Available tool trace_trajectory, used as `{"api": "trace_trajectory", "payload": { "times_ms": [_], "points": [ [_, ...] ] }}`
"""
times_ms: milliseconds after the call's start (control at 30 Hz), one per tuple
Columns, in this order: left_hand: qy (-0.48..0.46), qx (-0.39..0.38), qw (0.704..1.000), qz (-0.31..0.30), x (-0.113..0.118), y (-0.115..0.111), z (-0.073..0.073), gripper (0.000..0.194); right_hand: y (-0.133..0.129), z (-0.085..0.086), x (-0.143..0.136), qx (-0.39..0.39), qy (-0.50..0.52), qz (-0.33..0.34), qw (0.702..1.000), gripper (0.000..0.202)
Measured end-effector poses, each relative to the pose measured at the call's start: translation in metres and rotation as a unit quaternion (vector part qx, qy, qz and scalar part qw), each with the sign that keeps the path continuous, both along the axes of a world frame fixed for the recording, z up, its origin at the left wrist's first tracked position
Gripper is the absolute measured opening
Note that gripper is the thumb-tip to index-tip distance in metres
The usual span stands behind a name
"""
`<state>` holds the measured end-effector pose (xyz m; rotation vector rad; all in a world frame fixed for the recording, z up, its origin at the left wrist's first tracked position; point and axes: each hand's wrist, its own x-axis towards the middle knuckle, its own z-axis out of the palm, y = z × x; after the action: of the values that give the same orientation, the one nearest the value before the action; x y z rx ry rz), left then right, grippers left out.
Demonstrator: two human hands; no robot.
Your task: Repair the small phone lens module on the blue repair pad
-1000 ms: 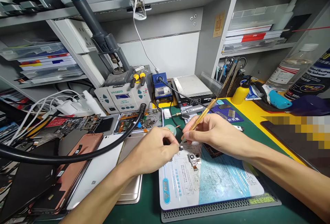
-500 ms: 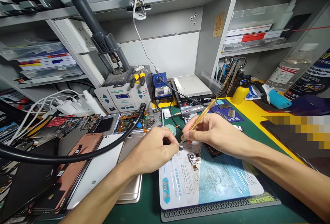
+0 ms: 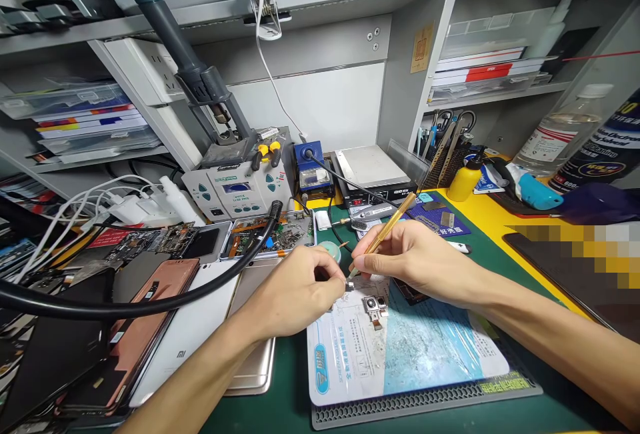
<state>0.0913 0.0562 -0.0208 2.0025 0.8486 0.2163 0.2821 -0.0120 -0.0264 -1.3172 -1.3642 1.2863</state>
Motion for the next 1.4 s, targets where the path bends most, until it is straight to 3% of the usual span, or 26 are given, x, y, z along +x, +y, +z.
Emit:
{"api": "trace_trajectory", "payload": {
  "times_ms": [1400],
  "points": [
    [-0.006,-0.006,1.000,0.002,-0.0005,0.0004,-0.0002,0.011,0.0006,-0.0024,-0.0012,0.002,-0.012,0.000,1.000,0.013]
  ]
}}
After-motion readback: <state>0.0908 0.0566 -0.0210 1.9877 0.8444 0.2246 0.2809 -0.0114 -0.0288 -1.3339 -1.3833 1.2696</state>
